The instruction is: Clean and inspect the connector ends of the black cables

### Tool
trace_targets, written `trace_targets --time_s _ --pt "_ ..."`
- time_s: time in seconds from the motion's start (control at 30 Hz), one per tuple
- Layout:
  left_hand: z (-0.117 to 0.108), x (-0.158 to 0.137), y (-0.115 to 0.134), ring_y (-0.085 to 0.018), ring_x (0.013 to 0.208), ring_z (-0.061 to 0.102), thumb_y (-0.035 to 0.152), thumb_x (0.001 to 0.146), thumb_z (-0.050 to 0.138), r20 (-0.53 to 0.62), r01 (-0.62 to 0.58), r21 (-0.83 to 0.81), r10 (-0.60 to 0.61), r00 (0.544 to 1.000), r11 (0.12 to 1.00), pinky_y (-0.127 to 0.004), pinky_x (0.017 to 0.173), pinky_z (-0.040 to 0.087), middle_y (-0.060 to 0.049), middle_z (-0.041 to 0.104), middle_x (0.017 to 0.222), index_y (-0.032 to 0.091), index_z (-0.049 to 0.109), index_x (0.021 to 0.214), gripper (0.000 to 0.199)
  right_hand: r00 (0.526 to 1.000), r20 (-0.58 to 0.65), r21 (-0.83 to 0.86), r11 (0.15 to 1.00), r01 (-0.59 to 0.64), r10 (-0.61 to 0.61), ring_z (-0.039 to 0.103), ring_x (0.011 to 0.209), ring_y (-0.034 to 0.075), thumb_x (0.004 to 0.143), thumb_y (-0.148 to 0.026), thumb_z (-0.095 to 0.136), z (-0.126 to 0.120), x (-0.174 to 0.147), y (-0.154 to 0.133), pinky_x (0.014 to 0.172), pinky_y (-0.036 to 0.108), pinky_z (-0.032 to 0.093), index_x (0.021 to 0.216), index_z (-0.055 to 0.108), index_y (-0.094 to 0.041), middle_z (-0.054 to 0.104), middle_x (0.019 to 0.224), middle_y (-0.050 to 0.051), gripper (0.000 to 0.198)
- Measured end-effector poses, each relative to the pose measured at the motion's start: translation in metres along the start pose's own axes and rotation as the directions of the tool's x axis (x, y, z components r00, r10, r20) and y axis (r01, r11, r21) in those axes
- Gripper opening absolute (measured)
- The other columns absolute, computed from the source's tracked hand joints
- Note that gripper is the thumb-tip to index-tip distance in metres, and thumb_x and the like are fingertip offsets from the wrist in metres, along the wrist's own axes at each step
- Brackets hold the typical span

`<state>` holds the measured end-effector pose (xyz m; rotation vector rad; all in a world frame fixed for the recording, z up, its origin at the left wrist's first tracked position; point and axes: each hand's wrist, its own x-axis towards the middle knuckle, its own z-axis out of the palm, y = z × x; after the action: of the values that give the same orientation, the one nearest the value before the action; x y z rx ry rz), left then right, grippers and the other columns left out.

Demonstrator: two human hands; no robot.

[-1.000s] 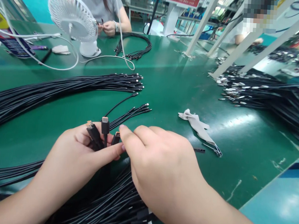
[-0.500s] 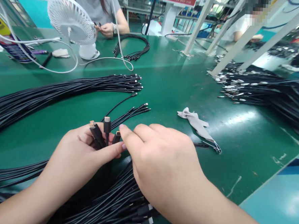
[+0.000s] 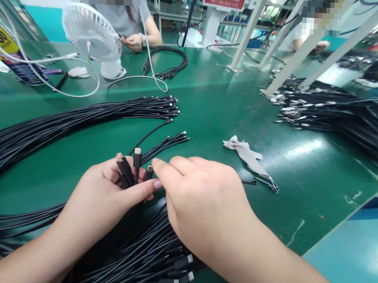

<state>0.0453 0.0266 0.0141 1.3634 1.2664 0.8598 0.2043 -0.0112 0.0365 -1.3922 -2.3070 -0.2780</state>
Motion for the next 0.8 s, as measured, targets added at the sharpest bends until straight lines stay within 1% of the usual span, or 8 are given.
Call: trace_targets --time_s 0.3,0.53,0.73,0.8 --pt "0.0000 0.0014 -0.0002 -0.008 0.050 0.048 0.028 0.060 0.077 0.002 0.022 0.006 -0.022 1.000 1.000 -0.020 0.047 0.039 0.007 0.054 0.053 0.018 0.052 0.058 0.027 1.000 0.005 0.002 1.000 0.012 -0.012 0.069 0.069 0.019 0.088 -0.010 0.044 0.0020 0.0009 0.0001 0.056 0.032 0.050 0.108 0.071 -0.014 0.075 0.090 0.005 0.034" --pt "0.0001 0.0016 0.0003 -0.009 0.049 0.048 0.027 0.061 0.077 0.008 -0.001 0.011 0.001 1.000 1.000 -0.020 0.046 0.039 0.007 0.053 0.052 0.018 0.052 0.057 0.027 1.000 -0.008 -0.027 0.999 0.025 -0.026 0.068 0.068 0.019 0.088 -0.010 0.043 0.0027 0.0004 -0.0001 0.056 0.031 0.048 0.109 0.071 -0.015 0.075 0.091 0.006 0.034" --pt "-0.0001 0.0012 0.0016 -0.008 0.048 0.047 0.026 0.060 0.077 0.000 -0.016 0.018 0.016 1.000 1.000 -0.019 0.045 0.037 0.007 0.052 0.050 0.018 0.052 0.056 0.026 0.999 -0.008 -0.008 0.999 0.031 -0.031 0.067 0.066 0.019 0.088 -0.010 0.043 0.0027 0.0004 0.0009 0.055 0.032 0.046 0.109 0.070 -0.013 0.074 0.091 0.007 0.034" --pt "-0.0002 0.0013 0.0009 -0.008 0.048 0.046 0.026 0.061 0.077 0.006 -0.017 0.014 0.017 1.000 1.000 -0.019 0.045 0.037 0.008 0.052 0.050 0.018 0.053 0.057 0.026 1.000 0.005 0.032 0.999 0.011 -0.011 0.067 0.068 0.019 0.089 -0.011 0.042 0.0025 0.0013 0.0016 0.057 0.031 0.046 0.108 0.069 -0.014 0.074 0.089 0.007 0.033"
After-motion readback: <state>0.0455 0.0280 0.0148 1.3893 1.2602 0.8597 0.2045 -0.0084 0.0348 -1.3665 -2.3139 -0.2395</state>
